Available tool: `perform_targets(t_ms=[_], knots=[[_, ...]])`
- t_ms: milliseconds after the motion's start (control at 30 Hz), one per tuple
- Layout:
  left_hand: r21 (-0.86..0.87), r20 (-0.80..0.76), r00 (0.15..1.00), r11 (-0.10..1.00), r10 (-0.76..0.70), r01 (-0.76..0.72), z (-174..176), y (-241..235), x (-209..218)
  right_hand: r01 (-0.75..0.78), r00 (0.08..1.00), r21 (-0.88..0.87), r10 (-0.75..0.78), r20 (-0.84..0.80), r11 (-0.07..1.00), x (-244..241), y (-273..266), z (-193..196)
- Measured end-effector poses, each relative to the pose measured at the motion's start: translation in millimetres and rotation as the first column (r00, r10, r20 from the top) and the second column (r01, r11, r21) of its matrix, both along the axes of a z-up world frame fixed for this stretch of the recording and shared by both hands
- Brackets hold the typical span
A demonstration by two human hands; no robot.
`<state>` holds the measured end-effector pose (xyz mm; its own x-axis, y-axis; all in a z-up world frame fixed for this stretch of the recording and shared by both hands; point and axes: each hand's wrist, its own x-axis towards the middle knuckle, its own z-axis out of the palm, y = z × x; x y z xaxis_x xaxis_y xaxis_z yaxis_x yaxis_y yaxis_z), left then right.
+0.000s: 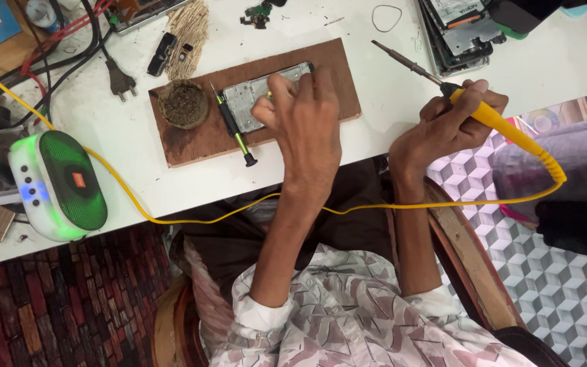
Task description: The person uses a soldering iron and solder wire to reflow or attach components on a small circuit board placed on a wooden mat. They repeatedly apply heat and solder to specific points on the board while holding the board steady with the other hand.
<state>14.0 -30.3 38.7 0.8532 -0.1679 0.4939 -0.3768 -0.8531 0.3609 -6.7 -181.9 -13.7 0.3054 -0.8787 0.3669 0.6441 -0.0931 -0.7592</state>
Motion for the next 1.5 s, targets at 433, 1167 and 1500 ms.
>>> perform_targets(t_ms=[433,1167,1500], knots=[[-0.138,0.04,0.998,0.99,0.04,-0.034,4,25,-7,0.043,0.997,-0.004,-0.043,-0.072,0.999,-1,5,13],[-0.05,0.025,0.991,0.99,-0.128,0.129,0,30,6,0.036,0.996,-0.006,-0.036,-0.087,0.999,-1,2,9],[0.048,-0.01,0.996,0.995,-0.086,0.087,12,18,9,0.028,0.999,-0.001,-0.028,-0.044,1.0,1,4,9]])
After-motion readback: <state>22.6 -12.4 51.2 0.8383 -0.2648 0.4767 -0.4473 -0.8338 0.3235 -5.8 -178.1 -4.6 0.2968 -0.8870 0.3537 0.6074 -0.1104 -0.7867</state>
